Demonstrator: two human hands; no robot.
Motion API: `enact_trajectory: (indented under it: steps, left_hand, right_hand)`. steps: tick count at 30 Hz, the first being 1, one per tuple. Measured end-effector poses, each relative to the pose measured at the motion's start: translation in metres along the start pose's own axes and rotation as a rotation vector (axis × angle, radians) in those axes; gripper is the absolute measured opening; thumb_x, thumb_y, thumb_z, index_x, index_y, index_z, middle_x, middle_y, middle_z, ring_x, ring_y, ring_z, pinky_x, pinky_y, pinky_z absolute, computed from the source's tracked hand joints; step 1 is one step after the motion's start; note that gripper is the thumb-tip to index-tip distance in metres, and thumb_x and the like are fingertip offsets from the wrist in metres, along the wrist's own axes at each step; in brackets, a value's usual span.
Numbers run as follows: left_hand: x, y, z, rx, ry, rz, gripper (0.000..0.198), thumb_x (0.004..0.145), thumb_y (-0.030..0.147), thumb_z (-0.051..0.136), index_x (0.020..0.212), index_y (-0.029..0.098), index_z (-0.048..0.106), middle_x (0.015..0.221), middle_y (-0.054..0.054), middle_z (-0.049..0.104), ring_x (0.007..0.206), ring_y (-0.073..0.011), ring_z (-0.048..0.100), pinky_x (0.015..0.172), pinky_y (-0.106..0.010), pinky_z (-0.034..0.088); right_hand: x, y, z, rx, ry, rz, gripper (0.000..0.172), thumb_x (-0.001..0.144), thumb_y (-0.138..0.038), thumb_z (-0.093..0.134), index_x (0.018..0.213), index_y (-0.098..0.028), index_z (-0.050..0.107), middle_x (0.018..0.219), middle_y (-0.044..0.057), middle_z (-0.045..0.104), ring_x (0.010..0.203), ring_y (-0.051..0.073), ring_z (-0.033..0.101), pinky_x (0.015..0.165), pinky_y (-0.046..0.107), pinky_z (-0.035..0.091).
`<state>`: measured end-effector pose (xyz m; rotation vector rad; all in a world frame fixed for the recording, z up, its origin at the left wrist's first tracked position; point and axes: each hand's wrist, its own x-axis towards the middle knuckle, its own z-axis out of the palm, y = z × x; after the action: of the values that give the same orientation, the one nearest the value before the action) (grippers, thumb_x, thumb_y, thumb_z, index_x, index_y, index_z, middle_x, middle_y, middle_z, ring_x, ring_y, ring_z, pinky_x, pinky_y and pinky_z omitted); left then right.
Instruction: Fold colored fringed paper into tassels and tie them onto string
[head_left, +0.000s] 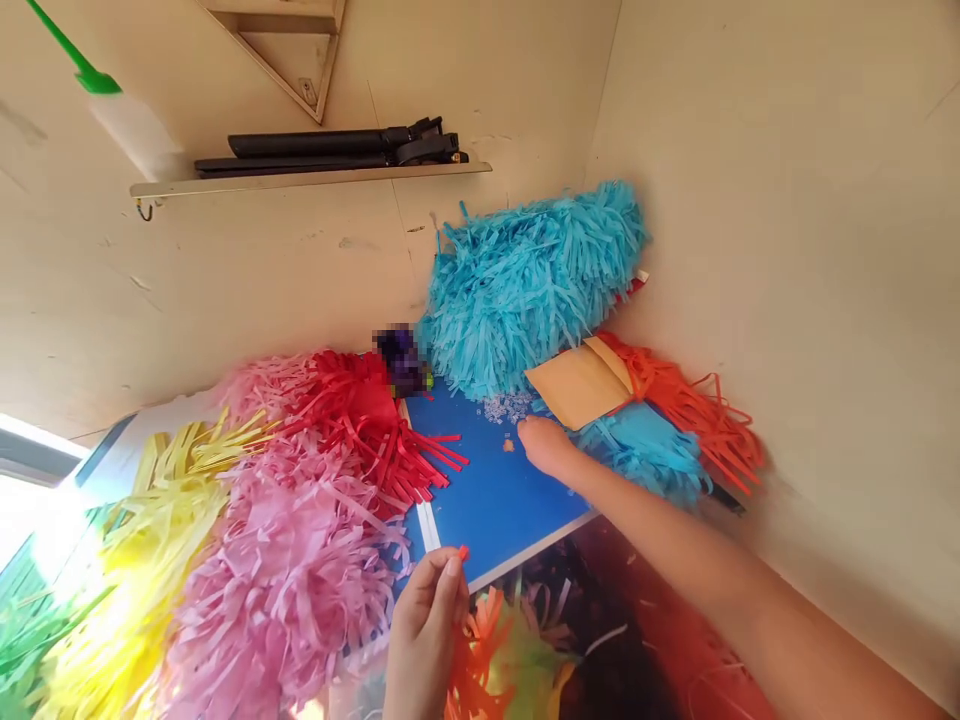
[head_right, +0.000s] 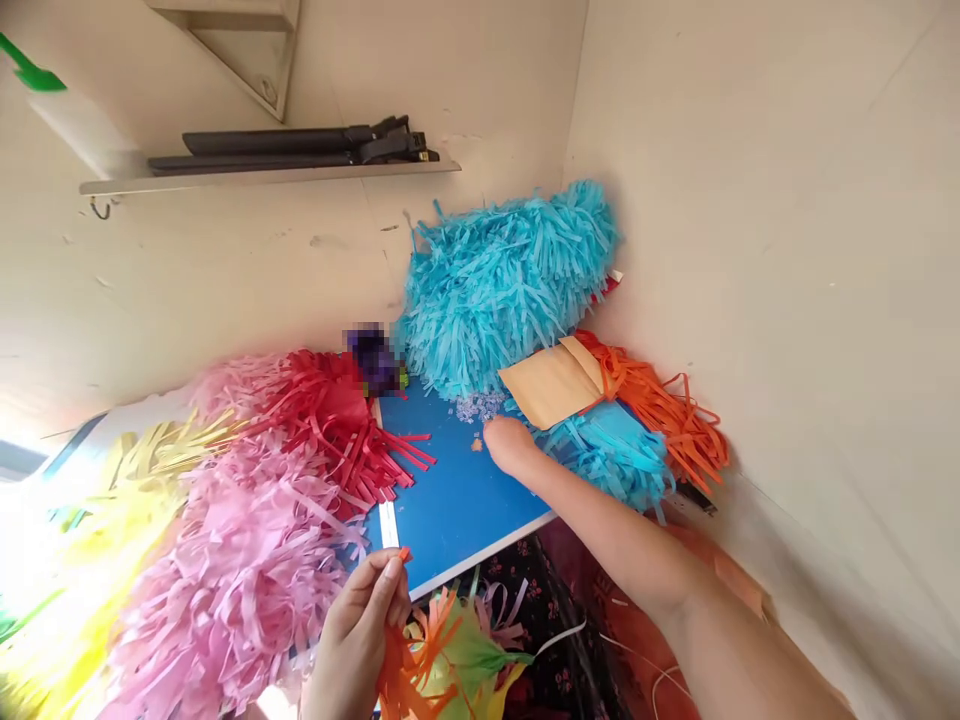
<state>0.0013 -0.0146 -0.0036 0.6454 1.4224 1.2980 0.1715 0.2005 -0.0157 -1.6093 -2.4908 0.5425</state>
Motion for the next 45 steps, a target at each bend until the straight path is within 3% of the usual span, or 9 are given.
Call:
enact_trajectory:
  steps: [3,6,10,13,21,28,36,41,45]
  left_hand:
    - [-0.003,-0.005,-0.004,0.074,0.012,0.065,0.049,0.073,0.066,0.071,0.082,0.018,0.068,0.056,0.005,0.051,0.050,-0.0094,0.043,0.047,-0.019,0.039]
    - [-0.001,-0.014,-0.010,0.218,0.035,0.207,0.043,0.078,0.061,0.067,0.082,0.019,0.072,0.061,0.001,0.060,0.054,-0.0136,0.054,0.053,-0.023,0.047]
    - [0.003,-0.020,-0.011,0.382,0.050,0.400,0.030,0.085,0.049,0.064,0.085,0.021,0.075,0.077,-0.004,0.070,0.062,-0.0165,0.065,0.059,-0.025,0.054]
    - [0.003,-0.020,-0.008,0.436,0.069,0.512,0.024,0.088,0.042,0.062,0.085,0.022,0.075,0.078,-0.004,0.072,0.063,-0.0170,0.068,0.059,-0.025,0.056]
    - [0.007,-0.022,-0.009,0.611,0.094,0.704,0.014,0.090,0.030,0.063,0.091,0.025,0.076,0.081,-0.002,0.075,0.071,-0.0167,0.071,0.064,-0.023,0.057]
    - [0.004,-0.023,-0.004,0.524,0.139,0.549,0.020,0.091,0.039,0.062,0.086,0.023,0.074,0.075,-0.003,0.071,0.067,-0.0175,0.068,0.063,-0.026,0.054]
    - [0.002,-0.020,-0.001,0.500,0.083,0.459,0.022,0.090,0.040,0.062,0.083,0.023,0.073,0.074,-0.003,0.070,0.065,-0.0174,0.066,0.063,-0.026,0.052]
    - [0.001,-0.015,-0.002,0.580,0.009,0.523,0.021,0.091,0.036,0.061,0.081,0.023,0.073,0.075,-0.004,0.071,0.068,-0.0179,0.066,0.063,-0.026,0.052]
    - [-0.002,-0.023,0.002,0.387,0.082,0.377,0.020,0.084,0.041,0.069,0.081,0.021,0.067,0.068,0.000,0.067,0.059,-0.0145,0.062,0.056,-0.023,0.050]
  right_hand:
    - [-0.038,-0.020,0.003,0.297,-0.007,-0.066,0.017,0.099,-0.020,0.050,0.093,-0.013,0.065,0.084,0.007,0.069,0.077,0.016,0.064,0.071,0.027,0.051]
    - [-0.084,-0.047,0.026,0.700,-0.027,-0.117,0.017,0.098,-0.028,0.051,0.095,-0.016,0.062,0.081,0.003,0.067,0.071,0.013,0.061,0.066,0.023,0.048]
    - [-0.121,-0.076,0.060,1.848,-0.122,0.068,0.028,0.073,-0.037,0.084,0.077,-0.016,0.065,0.075,0.000,0.063,0.066,0.010,0.055,0.066,0.020,0.043]
    - [-0.125,-0.087,0.069,2.068,-0.146,0.234,0.031,0.062,-0.030,0.094,0.074,-0.015,0.069,0.073,-0.001,0.064,0.063,0.007,0.054,0.062,0.018,0.042]
    - [-0.123,-0.094,0.066,2.108,-0.014,0.423,0.040,0.051,-0.025,0.099,0.079,-0.018,0.072,0.068,-0.004,0.064,0.062,0.007,0.055,0.063,0.017,0.044]
    - [-0.127,-0.097,0.074,1.975,0.154,0.429,0.040,0.052,-0.032,0.098,0.077,-0.019,0.070,0.070,-0.003,0.066,0.071,0.011,0.059,0.073,0.022,0.046]
    - [-0.131,-0.092,0.078,1.803,0.197,0.306,0.034,0.061,-0.038,0.093,0.076,-0.020,0.070,0.073,0.000,0.068,0.072,0.015,0.061,0.074,0.027,0.048]
    - [-0.132,-0.085,0.075,1.570,0.232,0.103,0.023,0.074,-0.038,0.084,0.080,-0.021,0.072,0.077,0.001,0.067,0.077,0.017,0.060,0.077,0.029,0.048]
    - [-0.134,-0.082,0.073,1.543,0.177,0.021,0.019,0.081,-0.039,0.078,0.088,-0.022,0.072,0.083,0.002,0.068,0.079,0.017,0.060,0.078,0.029,0.048]
